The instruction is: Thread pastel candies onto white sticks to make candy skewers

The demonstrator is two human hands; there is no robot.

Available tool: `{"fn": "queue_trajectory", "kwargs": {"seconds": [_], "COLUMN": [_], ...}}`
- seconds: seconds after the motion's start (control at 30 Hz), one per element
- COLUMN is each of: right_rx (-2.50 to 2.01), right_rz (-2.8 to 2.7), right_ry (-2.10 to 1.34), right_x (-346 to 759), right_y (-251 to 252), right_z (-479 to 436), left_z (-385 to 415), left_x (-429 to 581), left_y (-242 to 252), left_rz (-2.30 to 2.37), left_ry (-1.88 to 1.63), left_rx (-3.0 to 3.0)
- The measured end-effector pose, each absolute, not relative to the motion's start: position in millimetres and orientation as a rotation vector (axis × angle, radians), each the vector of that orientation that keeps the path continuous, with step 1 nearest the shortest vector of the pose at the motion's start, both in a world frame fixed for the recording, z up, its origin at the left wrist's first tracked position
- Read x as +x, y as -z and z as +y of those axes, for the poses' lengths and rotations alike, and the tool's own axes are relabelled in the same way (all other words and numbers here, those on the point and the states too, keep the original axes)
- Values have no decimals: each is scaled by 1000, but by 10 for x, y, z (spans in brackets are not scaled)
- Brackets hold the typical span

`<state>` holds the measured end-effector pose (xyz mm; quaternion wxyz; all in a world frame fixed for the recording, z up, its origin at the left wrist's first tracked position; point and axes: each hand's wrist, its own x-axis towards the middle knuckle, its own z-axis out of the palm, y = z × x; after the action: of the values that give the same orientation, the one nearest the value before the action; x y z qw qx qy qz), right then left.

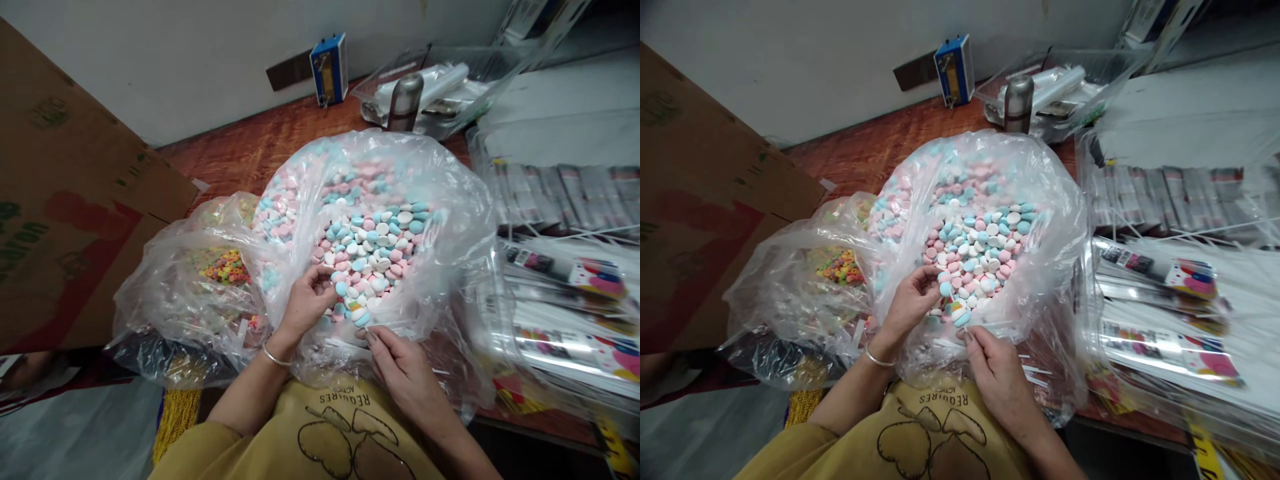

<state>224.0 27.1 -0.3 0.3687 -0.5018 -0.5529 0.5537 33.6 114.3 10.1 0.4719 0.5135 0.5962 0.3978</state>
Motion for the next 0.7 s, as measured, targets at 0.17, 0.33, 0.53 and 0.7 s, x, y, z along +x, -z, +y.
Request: {"fn": "queue_trajectory", "kwargs": {"seconds": [0.17,0.33,0.53,0.7], "right_rx": [-1287,-1288,-1309,-1316], "right_rz": [-1290,-1261,-1307,-1335], "right_ry": [-1462,-1380,-1348,-1327], "right_x": [2198,2116,2094,2122], "right_y": [10,118,168,110], "right_z": [300,361,355,365], "left_z": [1095,1051,1075,1086], "left_x": [407,451,406,418], "left_y": [-138,-173,-161,-120], "left_rz": [1483,1287,1120,1111], "left_ry": [-1033,-937,-844,-885], "left_rx": [1273,994,787,643]}}
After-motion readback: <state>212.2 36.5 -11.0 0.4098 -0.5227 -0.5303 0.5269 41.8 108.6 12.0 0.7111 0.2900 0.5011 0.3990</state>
